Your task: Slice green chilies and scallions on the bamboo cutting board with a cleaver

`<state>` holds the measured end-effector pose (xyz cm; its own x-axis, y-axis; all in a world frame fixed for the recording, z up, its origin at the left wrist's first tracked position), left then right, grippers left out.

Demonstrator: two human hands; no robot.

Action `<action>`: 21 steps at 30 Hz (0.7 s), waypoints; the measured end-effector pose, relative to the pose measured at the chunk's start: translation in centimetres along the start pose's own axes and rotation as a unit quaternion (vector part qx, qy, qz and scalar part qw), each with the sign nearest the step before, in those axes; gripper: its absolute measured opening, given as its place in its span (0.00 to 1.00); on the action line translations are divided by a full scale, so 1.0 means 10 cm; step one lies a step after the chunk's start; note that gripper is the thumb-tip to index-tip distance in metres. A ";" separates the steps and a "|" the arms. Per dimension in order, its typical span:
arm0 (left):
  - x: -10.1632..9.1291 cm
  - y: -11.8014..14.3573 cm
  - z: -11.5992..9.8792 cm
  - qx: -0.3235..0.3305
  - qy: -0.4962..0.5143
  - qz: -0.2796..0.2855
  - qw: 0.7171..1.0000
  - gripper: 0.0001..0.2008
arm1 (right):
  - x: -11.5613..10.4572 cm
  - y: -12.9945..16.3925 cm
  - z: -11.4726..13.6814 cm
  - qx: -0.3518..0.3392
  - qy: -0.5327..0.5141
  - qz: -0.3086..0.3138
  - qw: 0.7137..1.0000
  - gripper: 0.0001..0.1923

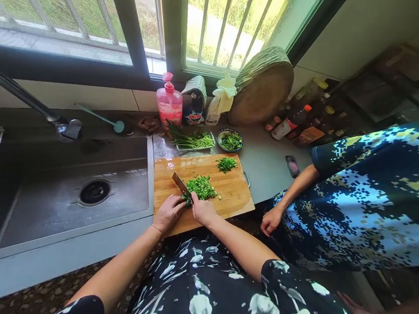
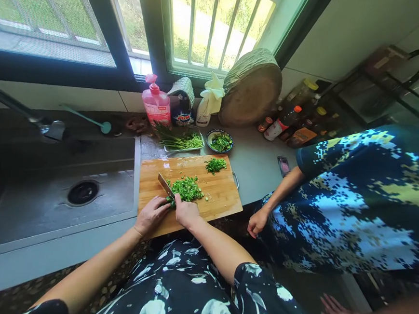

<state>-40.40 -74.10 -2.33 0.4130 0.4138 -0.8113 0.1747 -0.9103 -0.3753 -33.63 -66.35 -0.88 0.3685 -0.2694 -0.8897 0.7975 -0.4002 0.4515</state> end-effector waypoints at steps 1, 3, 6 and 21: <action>0.01 0.00 0.01 -0.006 0.007 0.000 1.000 0.11 | 0.00 0.00 0.00 0.001 0.000 0.006 1.000 0.29; 0.03 0.00 0.03 -0.019 0.014 0.000 1.000 0.11 | -0.02 0.01 -0.01 0.000 -0.001 0.017 1.000 0.29; 0.07 0.01 0.03 -0.034 0.004 0.000 0.999 0.11 | -0.09 0.06 -0.04 -0.004 -0.002 0.017 1.000 0.28; 0.06 0.00 0.02 -0.029 0.017 0.005 0.999 0.10 | -0.13 0.27 0.05 -0.013 0.027 0.048 0.998 0.32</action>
<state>-40.36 -73.84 -2.89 0.4449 0.4048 -0.7989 0.2208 -0.9141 -0.3402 -32.18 -67.55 1.50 0.4678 -0.2572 -0.8456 0.7697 -0.3517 0.5328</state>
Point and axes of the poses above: each hand's wrist, its own y-axis away from the middle knuckle, its own x-axis out of the palm, z = x × y, the point moved 9 cm from there along -y, towards the middle knuckle, and after that the axes turned 5 degrees about z, right-handed, at the moved point
